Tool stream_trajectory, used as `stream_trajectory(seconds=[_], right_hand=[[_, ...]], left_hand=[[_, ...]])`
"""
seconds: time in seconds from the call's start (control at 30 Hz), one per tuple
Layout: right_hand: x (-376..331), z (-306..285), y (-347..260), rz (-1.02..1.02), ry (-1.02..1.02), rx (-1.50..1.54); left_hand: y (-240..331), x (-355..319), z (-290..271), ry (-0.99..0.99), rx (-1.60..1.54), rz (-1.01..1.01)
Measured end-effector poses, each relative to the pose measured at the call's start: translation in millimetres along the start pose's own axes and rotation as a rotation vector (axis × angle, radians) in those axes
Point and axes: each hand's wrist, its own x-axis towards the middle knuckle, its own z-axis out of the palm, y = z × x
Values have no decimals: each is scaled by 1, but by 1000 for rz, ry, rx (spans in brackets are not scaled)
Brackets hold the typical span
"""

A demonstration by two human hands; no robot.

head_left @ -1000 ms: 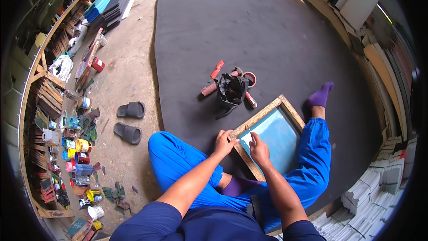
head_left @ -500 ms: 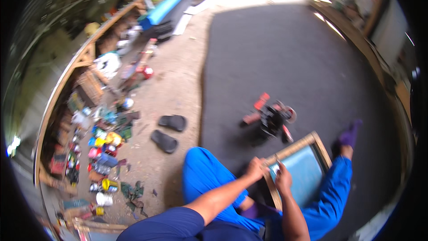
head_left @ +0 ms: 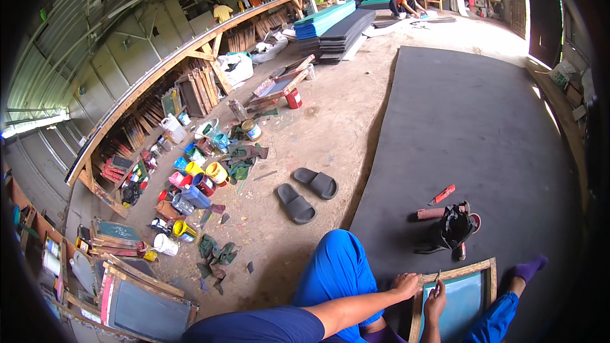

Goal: The person sits on the floor and uses a small tool to scrape and clean the edges of a wooden frame containing a light blue surface. They repeatedly scrape along the corners and sides of the frame, removing material and occasionally wiping the tool.

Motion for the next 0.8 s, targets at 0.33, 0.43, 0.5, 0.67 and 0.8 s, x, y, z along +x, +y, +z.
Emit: stream_trajectory(seconds=[0.33,0.43,0.5,0.67,0.8], right_hand=[[-12,-9,-38,69,-2,-67],[-16,-11,-35,81,9,-82],[-21,-15,-43,104,-5,-75],[-15,-12,-26,116,7,-80],[-21,-21,-50,177,-69,-152]], left_hand=[[-14,8,37,209,-308,-37],[-10,7,25,192,-307,-32],[-11,4,20,169,-321,-34],[-15,14,24,220,-308,73],[-23,13,17,244,-355,104]])
